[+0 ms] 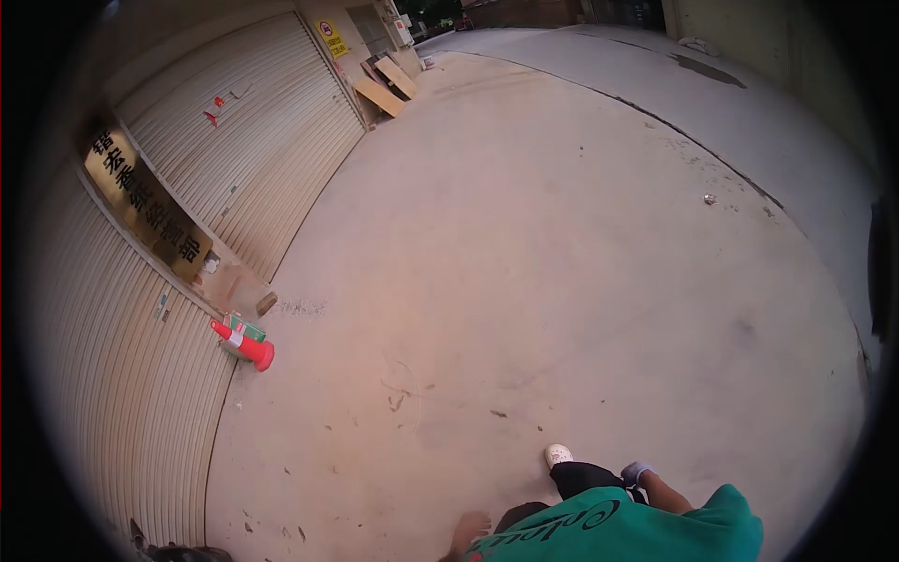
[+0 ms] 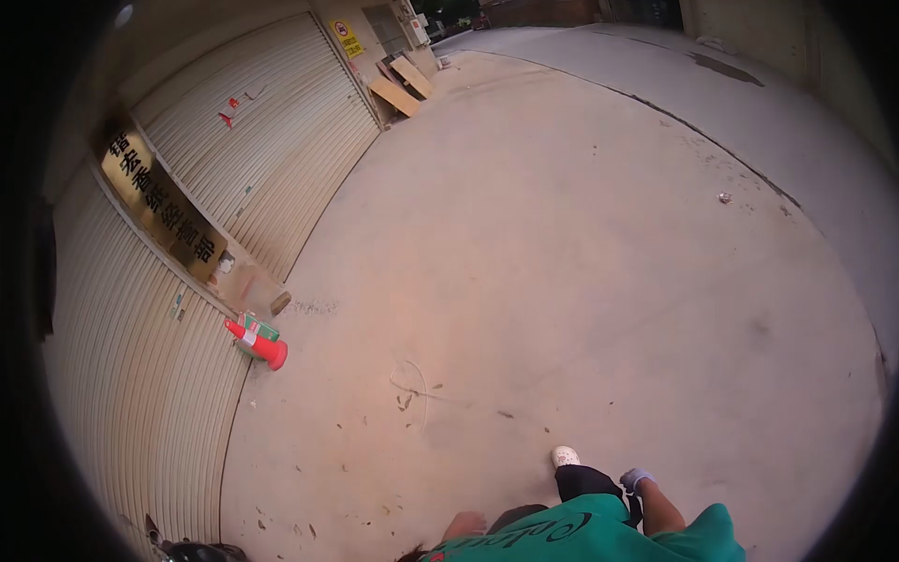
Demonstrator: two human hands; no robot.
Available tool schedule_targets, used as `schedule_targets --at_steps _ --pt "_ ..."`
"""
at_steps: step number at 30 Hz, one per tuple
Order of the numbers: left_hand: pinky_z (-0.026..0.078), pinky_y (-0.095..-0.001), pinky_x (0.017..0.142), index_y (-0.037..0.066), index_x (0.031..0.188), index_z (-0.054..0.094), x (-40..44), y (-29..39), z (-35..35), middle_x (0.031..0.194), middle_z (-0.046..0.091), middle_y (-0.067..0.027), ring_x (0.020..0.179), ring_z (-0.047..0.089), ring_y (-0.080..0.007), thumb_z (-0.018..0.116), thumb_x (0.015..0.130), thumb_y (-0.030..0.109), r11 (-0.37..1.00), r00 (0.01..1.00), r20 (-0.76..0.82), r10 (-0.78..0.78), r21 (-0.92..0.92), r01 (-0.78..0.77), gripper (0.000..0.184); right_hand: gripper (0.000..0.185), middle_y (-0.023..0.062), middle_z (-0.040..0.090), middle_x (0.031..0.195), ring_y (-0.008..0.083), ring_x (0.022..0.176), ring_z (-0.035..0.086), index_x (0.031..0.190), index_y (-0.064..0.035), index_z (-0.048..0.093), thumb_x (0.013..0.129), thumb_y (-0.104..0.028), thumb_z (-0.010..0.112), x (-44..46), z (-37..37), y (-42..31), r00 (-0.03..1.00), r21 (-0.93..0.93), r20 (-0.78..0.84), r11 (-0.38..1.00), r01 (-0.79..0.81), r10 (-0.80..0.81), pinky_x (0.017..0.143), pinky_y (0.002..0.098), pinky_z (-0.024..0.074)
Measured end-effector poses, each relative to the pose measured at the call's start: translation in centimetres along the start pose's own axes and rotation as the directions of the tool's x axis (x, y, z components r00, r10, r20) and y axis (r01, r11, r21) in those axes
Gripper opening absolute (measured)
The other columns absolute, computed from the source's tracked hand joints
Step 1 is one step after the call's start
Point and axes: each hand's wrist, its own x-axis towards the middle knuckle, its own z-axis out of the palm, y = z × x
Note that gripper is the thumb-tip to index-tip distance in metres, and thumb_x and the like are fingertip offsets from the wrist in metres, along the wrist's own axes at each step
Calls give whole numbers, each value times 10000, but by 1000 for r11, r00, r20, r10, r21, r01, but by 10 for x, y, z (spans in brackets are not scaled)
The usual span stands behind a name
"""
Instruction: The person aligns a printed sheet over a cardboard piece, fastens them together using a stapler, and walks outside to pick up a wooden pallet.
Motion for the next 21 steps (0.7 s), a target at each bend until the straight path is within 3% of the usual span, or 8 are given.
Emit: schedule_targets --at_steps 2,4,9,14,15,16,19,21 --pt "465 -369 682 -32 1020 509 4 20 23 879 586 -151 801 569 -306 479 781 228 930 921 -378 100 363 48 355 216 73 601 801 199 566 573 852 -59 607 759 -205 478 21 -85 25 931 630 -44 733 -256 363 503 316 462" --pt "444 -392 729 -36 1045 487 9 99 51 914 578 -150 846 551 -323 478 787 260 101 986 -135 99 987 125 392 230 68 591 746 172 561 555 858 -54 602 761 -208 462 9 -217 14 858 940 26 278 -195 513 489 305 448" --pt "455 -388 691 -11 1000 484 94 248 34 866 562 -129 800 547 -293 468 792 239 452 938 -314 144 864 220 326 255 89 605 906 248 804 577 927 -79 601 757 -223 477 116 -370 89 826 815 -286 576 -57 486 675 323 462" --pt "470 -383 644 20 945 480 190 383 12 807 542 -104 742 541 -256 456 798 213 812 848 -524 82 528 248 244 260 100 585 962 276 870 558 919 -73 602 761 -228 465 189 -454 154 857 820 -141 544 -179 496 762 329 437" --pt "472 -382 634 26 934 479 233 421 19 795 539 -99 730 540 -249 453 799 207 867 841 -535 76 452 209 227 233 36 582 733 139 583 544 917 -72 592 784 -214 463 200 -457 172 908 566 -303 821 -73 289 477 258 438" --pt "475 -381 625 32 923 479 268 446 30 784 535 -93 719 539 -241 451 800 202 915 836 -547 48 360 183 211 225 88 598 894 224 739 588 925 -76 587 762 -193 486 195 -485 164 834 739 144 503 -449 533 670 327 472" --pt "469 -413 720 -40 1073 452 319 525 39 971 539 -179 856 553 -292 492 790 255 960 842 -539 13 242 140 411 231 67 591 872 180 671 583 957 -61 562 771 -174 483 205 -523 183 963 451 150 851 -269 225 537 312 488" --pt "497 -354 627 -31 1027 493 372 627 88 902 564 -159 781 575 -260 534 771 220 940 848 -516 122 335 68 361 219 65 588 887 191 715 587 949 -52 561 742 -116 534 226 -569 187 809 860 320 208 -467 493 553 312 503"
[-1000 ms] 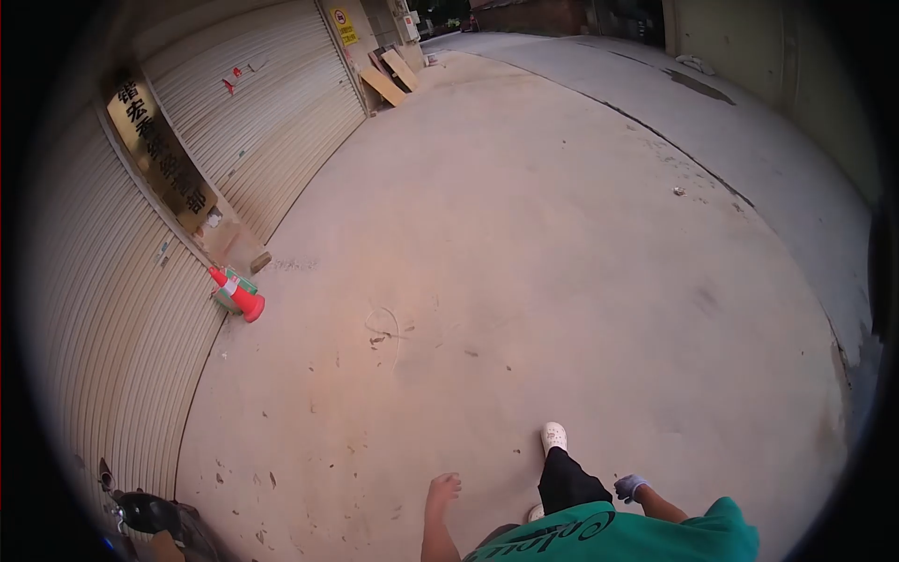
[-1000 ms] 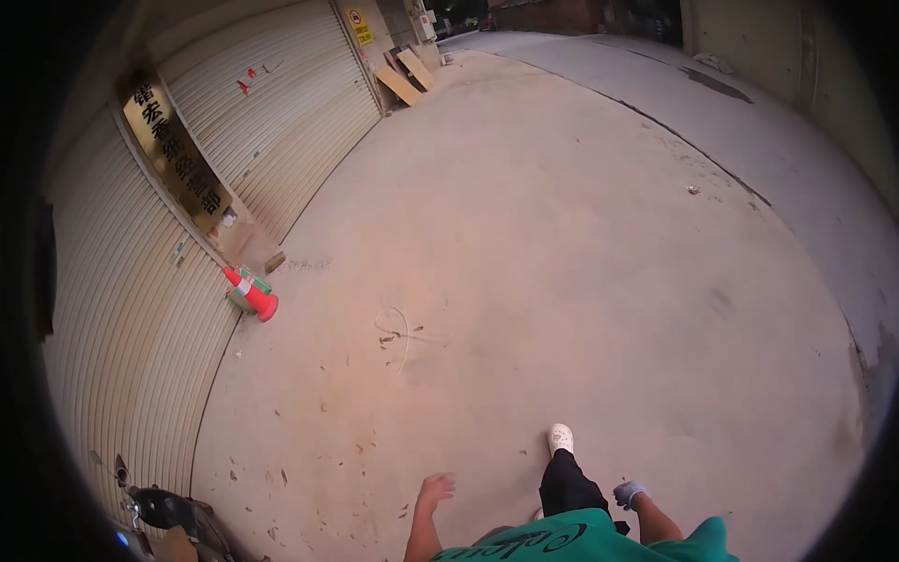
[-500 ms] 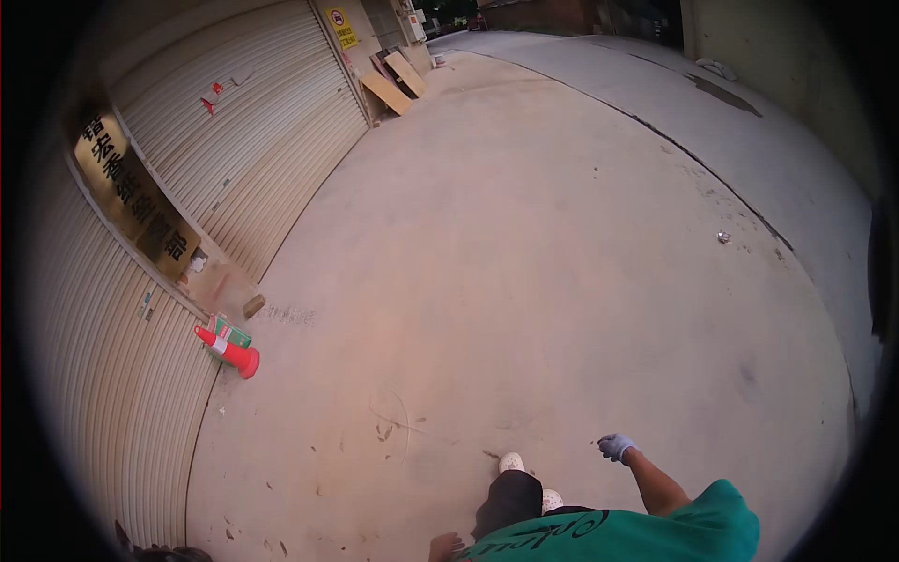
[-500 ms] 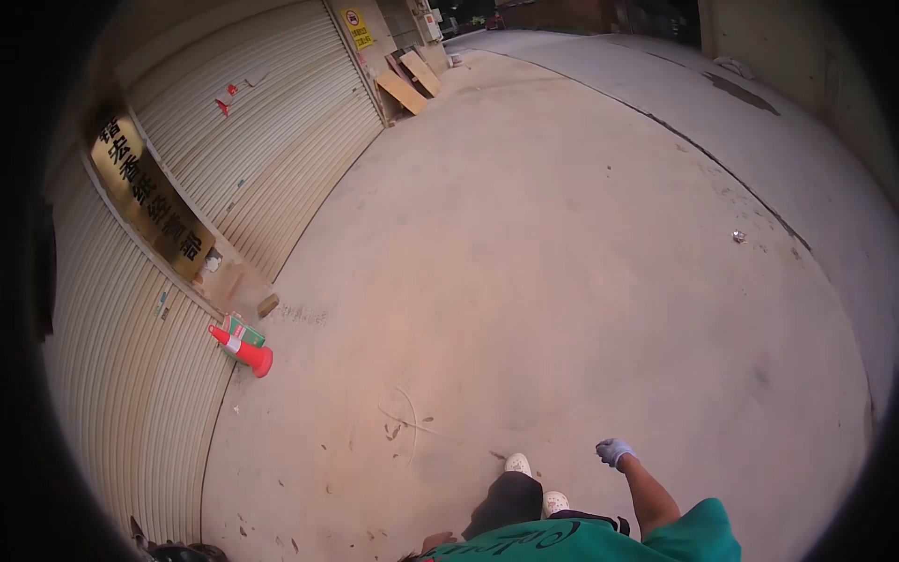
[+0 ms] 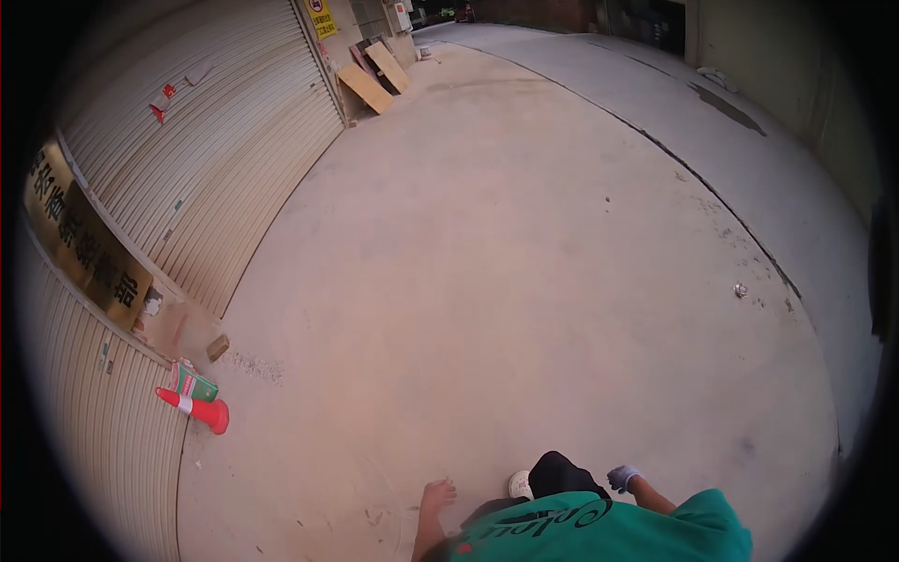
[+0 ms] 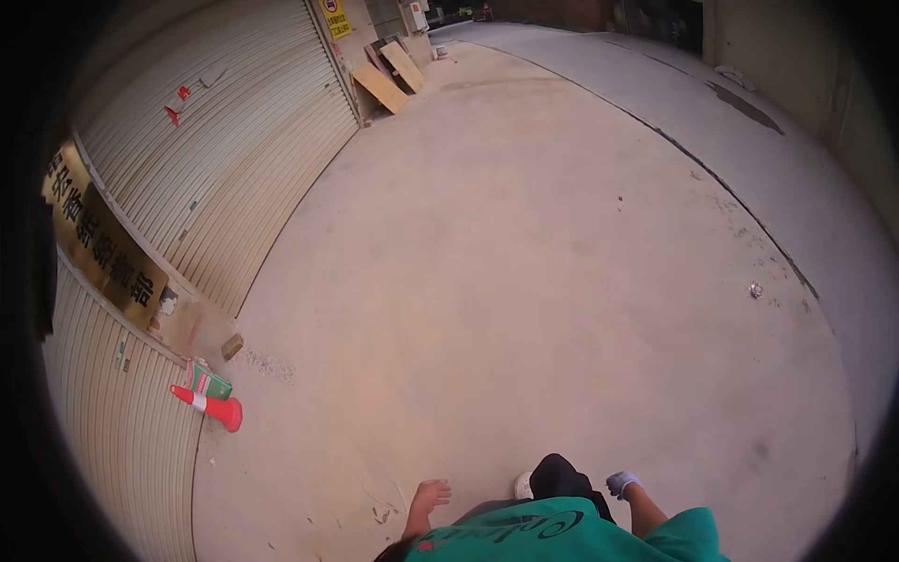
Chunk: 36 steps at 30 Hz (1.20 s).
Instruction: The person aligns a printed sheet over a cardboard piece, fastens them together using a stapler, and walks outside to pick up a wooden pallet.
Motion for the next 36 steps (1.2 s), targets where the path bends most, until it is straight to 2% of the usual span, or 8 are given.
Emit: schedule_targets --at_steps 14,16,22,24,25,27,29,36 --pt "472 -354 564 -2 1003 503 223 315 31 838 556 -129 691 558 -250 549 767 228 998 980 193 55 28 -62 332 205 21 598 748 150 642 575 917 -66 589 756 -173 520 194 -221 -396 821 -833 265 310 459 -506 507 298 468" --pt "483 -377 581 -6 1004 498 248 359 26 847 559 -139 726 568 -270 552 767 226 994 996 -13 -91 58 92 336 209 19 563 669 136 542 519 883 -65 598 757 -204 506 136 -270 -508 979 175 -58 963 204 -197 444 264 410" --pt "490 -361 589 -18 997 498 335 382 -6 861 560 -151 720 574 -263 524 779 173 791 936 200 288 501 -350 291 268 34 573 743 132 624 549 1000 -54 561 784 -183 469 193 -377 -722 898 137 -138 890 434 -417 453 247 425" --pt "490 -368 591 -23 985 499 411 428 -1 853 559 -149 711 575 -267 514 776 134 976 932 353 83 -218 -4 262 267 31 572 732 119 599 536 1000 -55 561 782 -177 466 214 -404 -768 887 49 -151 893 447 -436 438 243 404" --pt "488 -367 600 -24 965 506 324 540 46 845 558 -145 722 574 -265 538 764 160 829 914 22 404 413 -377 275 264 28 571 732 117 590 536 995 -60 564 780 -182 471 229 -415 -784 907 86 -132 907 413 -400 441 244 406" --pt "487 -364 604 -19 958 510 421 575 28 848 559 -142 728 573 -260 539 766 184 885 953 84 292 355 -302 281 210 36 574 694 139 507 513 896 -49 585 756 -171 487 232 -431 -817 955 148 -134 948 282 -263 423 245 402" --pt "485 -362 612 -14 959 515 502 627 48 857 560 -140 742 571 -259 539 766 227 992 996 82 -24 128 13 309 143 96 595 824 223 697 582 825 -62 578 718 -149 538 281 -453 -827 883 -750 193 516 414 -429 580 332 477" --pt "474 -304 605 25 1001 529 626 969 114 847 566 -64 739 554 -170 559 754 294 981 996 59 60 179 -70 366 151 86 596 783 200 663 580 811 -60 580 753 -184 516 388 -510 -901 878 -293 123 828 478 -463 545 310 484"
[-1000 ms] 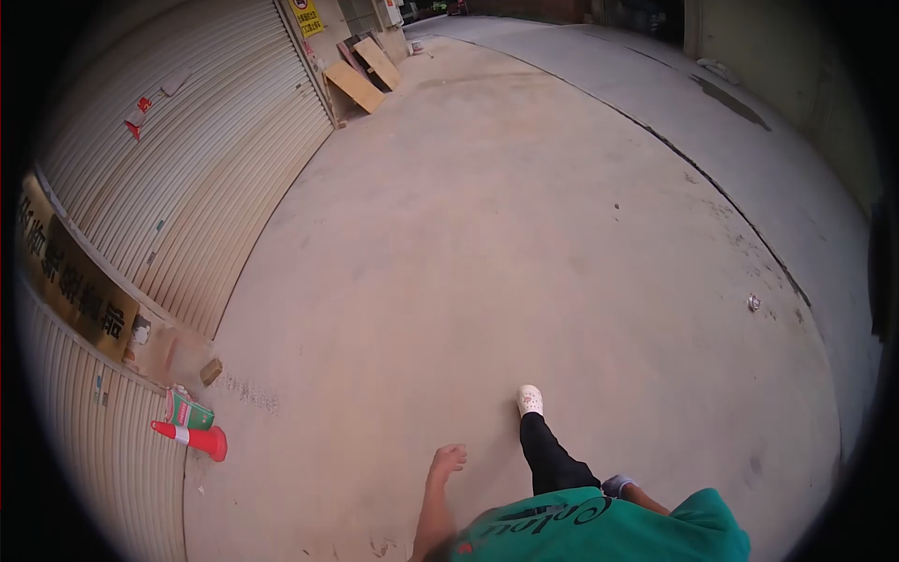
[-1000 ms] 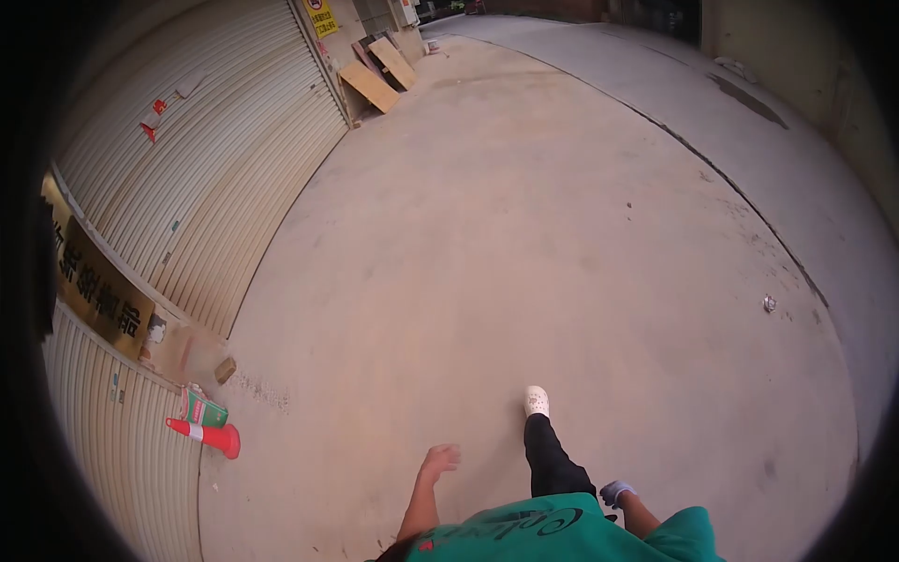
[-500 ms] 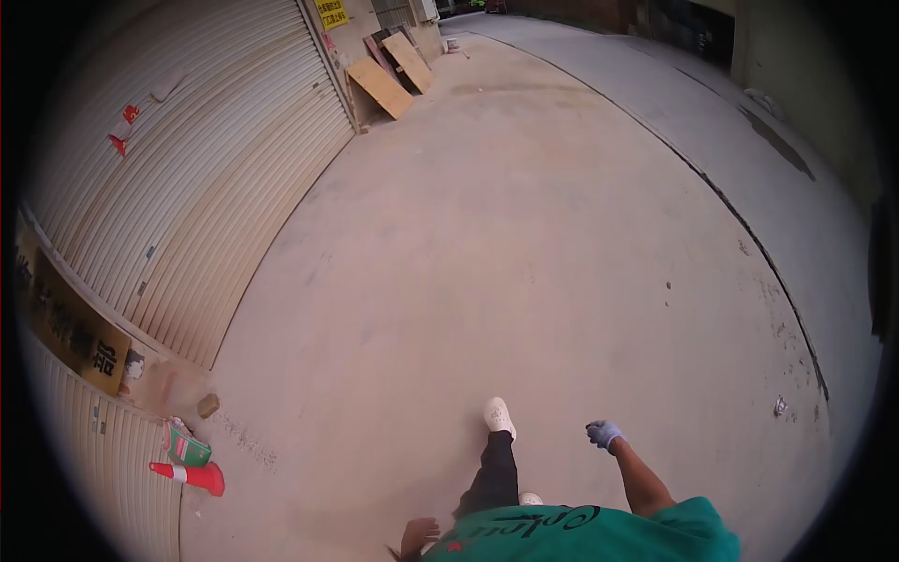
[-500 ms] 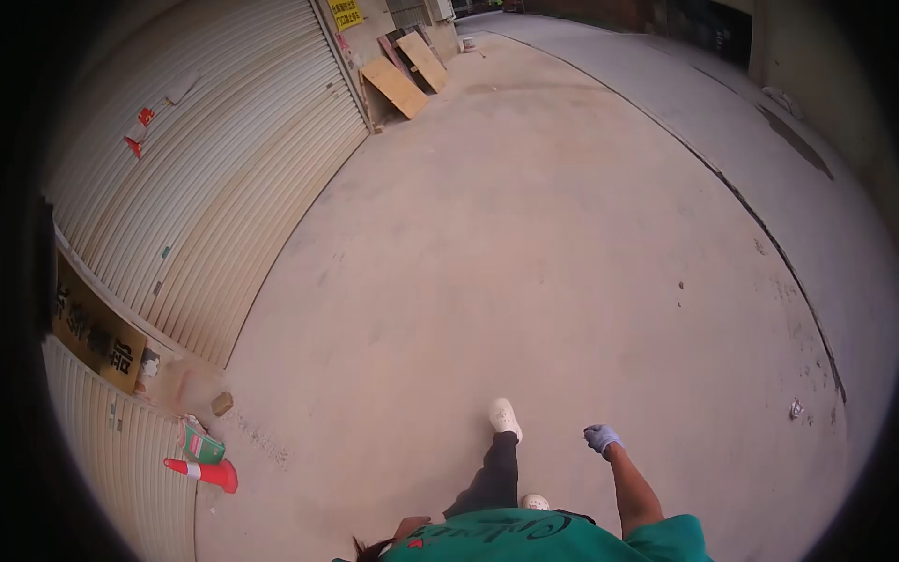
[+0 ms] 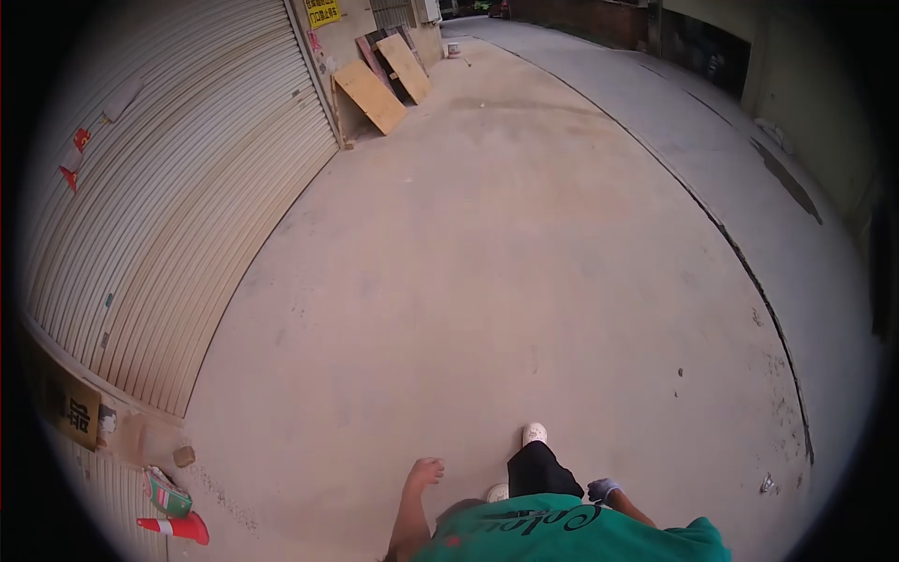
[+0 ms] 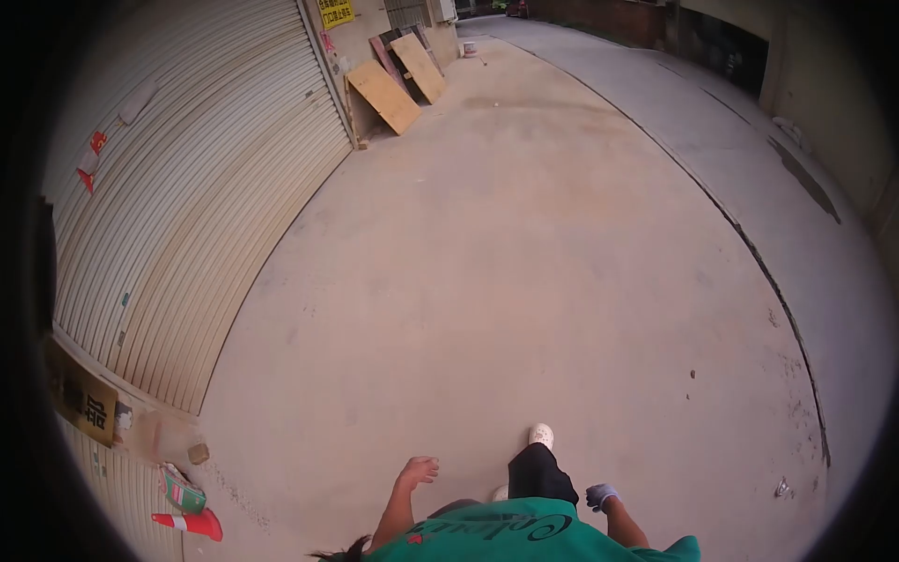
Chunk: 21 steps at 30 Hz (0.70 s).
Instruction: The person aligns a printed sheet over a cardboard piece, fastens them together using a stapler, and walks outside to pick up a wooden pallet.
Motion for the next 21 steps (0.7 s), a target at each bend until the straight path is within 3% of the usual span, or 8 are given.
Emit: schedule_targets --at_steps 3,6,9,11,12,16,18,21 --pt "473 -291 588 29 994 532 73 88 -2 840 568 -57 726 558 -163 571 746 291 999 999 -28 24 31 -23 363 247 33 577 723 153 610 564 798 -51 576 827 -236 416 30 -63 -65 985 -321 125 944 -71 117 493 310 469" --pt "472 -289 574 30 984 533 141 133 -23 816 571 -52 691 560 -162 567 753 247 952 966 254 42 -303 38 318 240 46 586 758 159 624 569 818 -44 574 823 -229 420 97 -140 -113 976 -112 98 976 -186 197 505 305 475" --pt "468 -314 513 28 936 549 190 142 -27 761 576 -100 637 572 -211 492 789 162 965 960 274 47 -259 26 207 130 49 605 813 166 689 588 831 -72 583 730 -151 569 171 -252 -185 993 -522 116 850 78 -20 540 329 493" --pt "484 -307 578 15 955 551 181 180 -28 810 586 -110 683 585 -221 489 786 154 658 883 321 343 589 -470 228 139 47 604 776 169 669 583 831 -76 593 714 -151 582 212 -299 -222 987 -626 136 764 153 -86 525 317 485" --pt "484 -307 578 15 955 551 176 210 -26 810 586 -110 683 585 -221 489 786 154 669 886 315 341 581 -464 228 147 50 599 740 171 637 575 837 -76 600 721 -161 570 237 -343 -248 982 -681 147 708 189 -121 508 303 474" --pt "475 -317 642 14 919 558 211 302 -36 840 586 -96 743 581 -208 477 794 207 783 826 253 505 269 -561 244 220 37 545 622 123 486 475 884 -71 609 760 -225 513 289 -467 -380 966 434 -209 899 -47 152 426 244 376" --pt "474 -319 628 21 897 559 227 365 -33 843 583 -96 737 580 -202 470 802 205 991 998 14 -62 122 60 225 225 30 548 624 114 488 475 887 -65 606 762 -226 512 327 -516 -422 966 447 -238 894 15 103 422 244 374" --pt "472 -325 625 22 928 544 298 384 -65 867 575 -113 728 574 -209 478 805 211 941 975 130 179 267 -208 235 254 30 562 693 121 558 508 951 -54 580 773 -209 486 381 -575 -465 964 437 -254 899 41 80 437 246 393"
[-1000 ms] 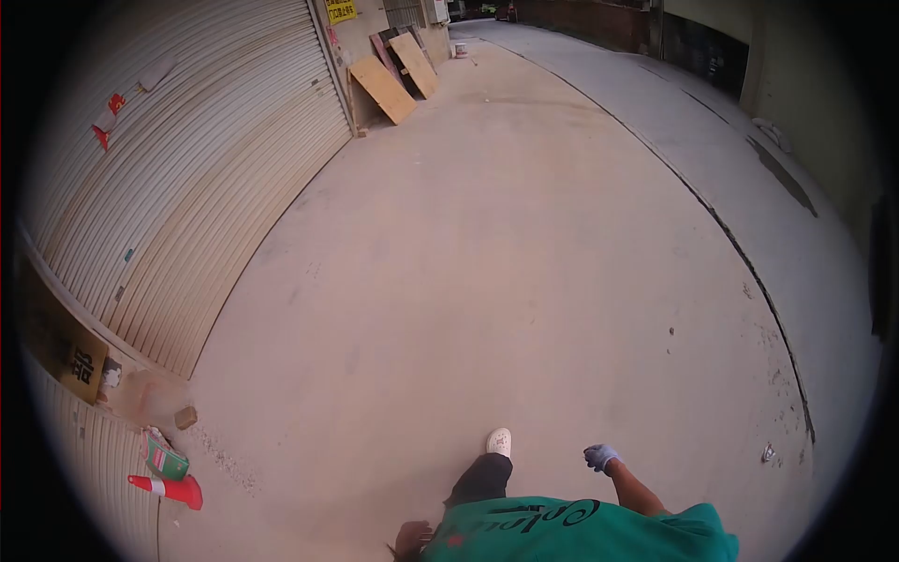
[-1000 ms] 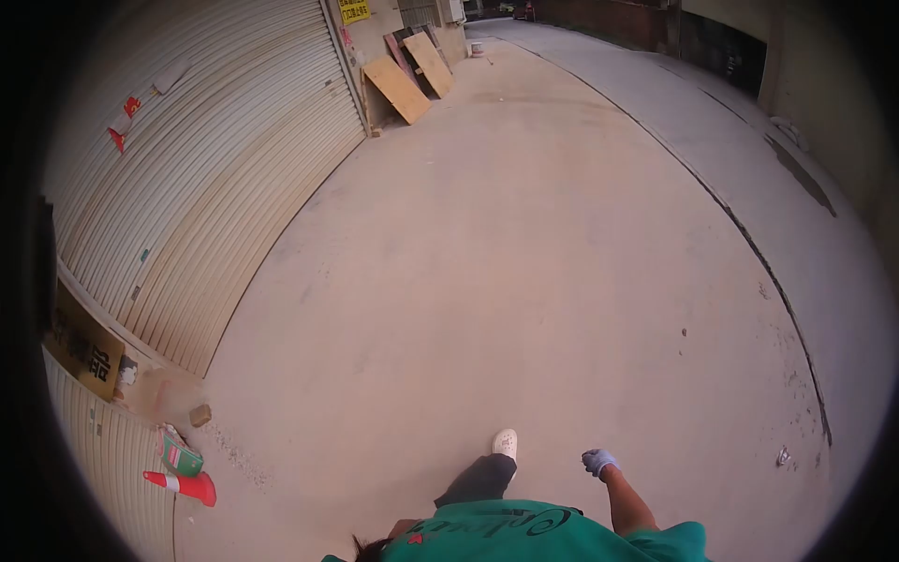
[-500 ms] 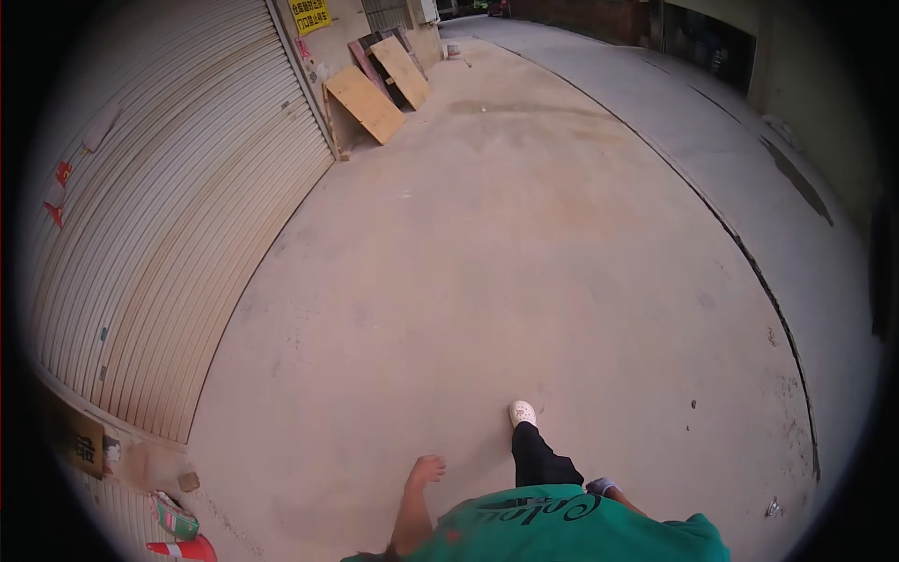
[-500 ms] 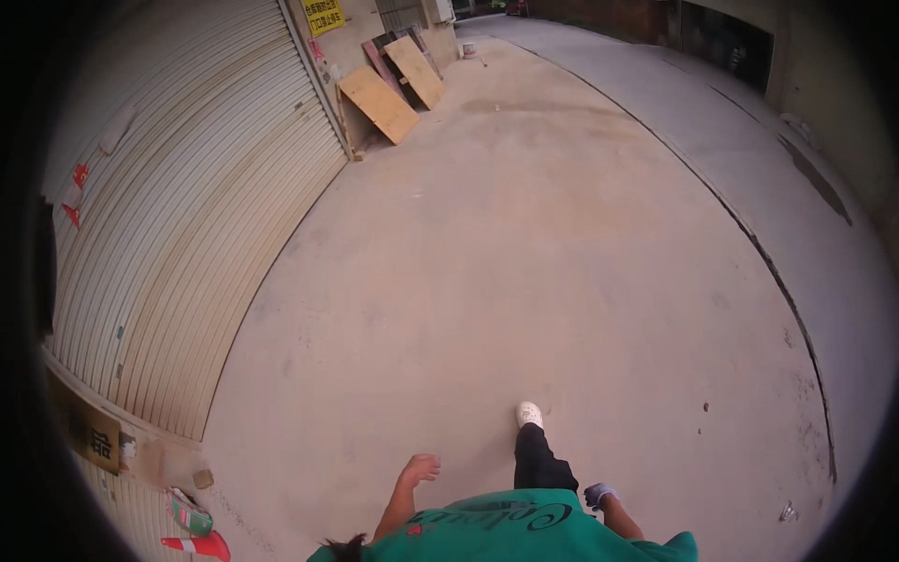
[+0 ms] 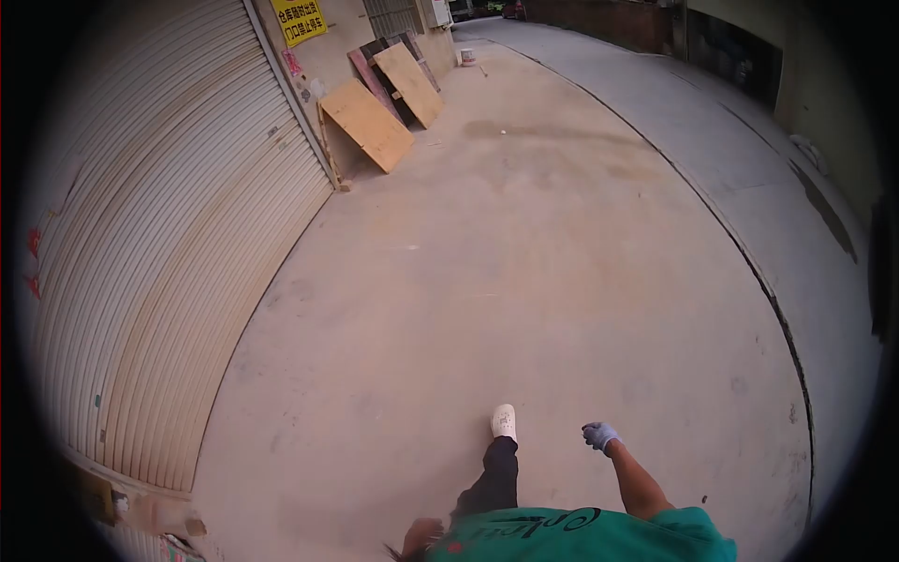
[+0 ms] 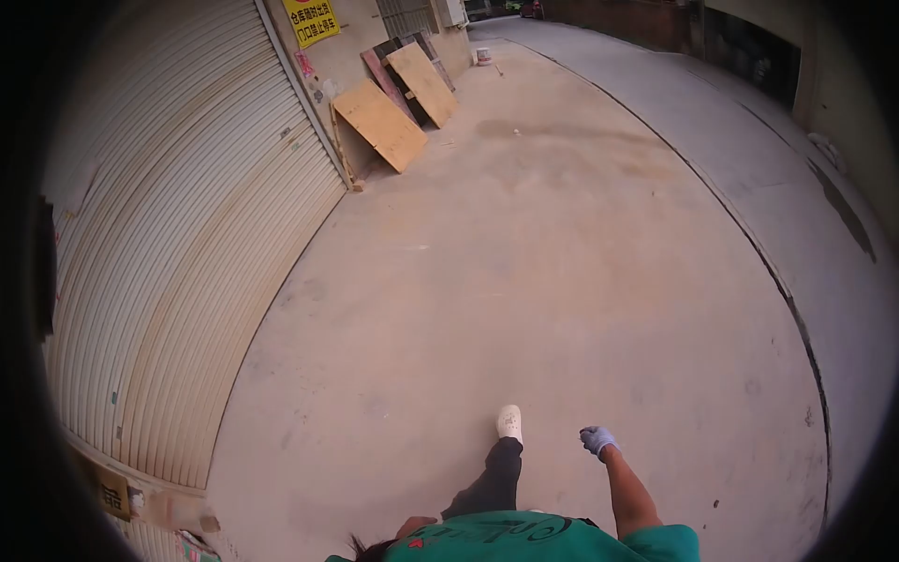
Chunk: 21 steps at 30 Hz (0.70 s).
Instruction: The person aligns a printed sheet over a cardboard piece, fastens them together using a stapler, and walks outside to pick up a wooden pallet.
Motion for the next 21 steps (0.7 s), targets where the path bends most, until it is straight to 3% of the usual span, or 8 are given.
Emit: schedule_targets --at_steps 4,5,6,9,12,16,19,21 --pt "474 -344 611 18 951 529 143 61 -76 856 566 -122 718 569 -224 486 800 215 970 987 17 -162 -182 163 252 260 43 584 787 147 679 569 969 -64 570 779 -213 473 48 -21 -52 972 -169 25 960 -225 232 497 265 456" --pt "476 -349 605 15 958 525 188 83 -89 849 564 -124 713 567 -228 490 798 212 930 972 31 -232 -286 231 256 173 25 573 690 144 540 515 808 -46 583 786 -170 463 84 -28 -27 975 -574 177 819 -7 132 446 271 406" --pt "477 -354 598 13 964 521 213 97 -96 842 561 -126 707 566 -231 493 796 210 867 944 65 -324 -379 324 261 158 29 573 719 164 558 528 789 -63 581 789 -169 464 78 -33 -42 943 -427 162 882 -199 291 486 300 438" --pt "475 -334 556 10 922 534 272 192 -135 797 561 -95 673 560 -203 510 784 226 820 955 33 -294 -505 269 258 123 44 583 747 192 579 551 795 -90 589 767 -176 505 123 -52 -45 941 -674 294 734 79 169 521 325 459" --pt "463 -295 523 54 859 564 357 303 -180 744 561 -36 622 553 -148 567 743 239 917 980 -24 -200 -356 179 219 176 76 613 837 254 681 590 821 -97 609 696 -215 569 145 -71 -103 772 -767 618 103 633 -150 584 360 479" --pt "471 -299 572 52 899 564 461 407 -224 751 564 -32 662 554 -159 574 740 241 947 980 -78 -185 -279 157 248 223 114 615 808 264 741 594 805 -91 614 697 -271 542 302 -60 -54 852 -846 507 265 462 133 652 369 477" --pt "420 -278 470 41 820 544 524 440 -250 705 522 -32 594 509 -124 531 754 241 938 993 -66 -98 -338 70 212 246 115 611 840 255 764 594 838 -86 610 719 -282 521 304 -95 -228 949 -773 250 630 77 190 651 362 479" --pt "431 -291 504 44 870 534 561 435 -275 743 533 -56 620 525 -172 503 778 245 847 985 116 -129 -503 171 223 229 96 611 864 250 783 590 866 -88 603 724 -255 536 366 -117 -301 967 -783 181 621 32 179 665 353 479"
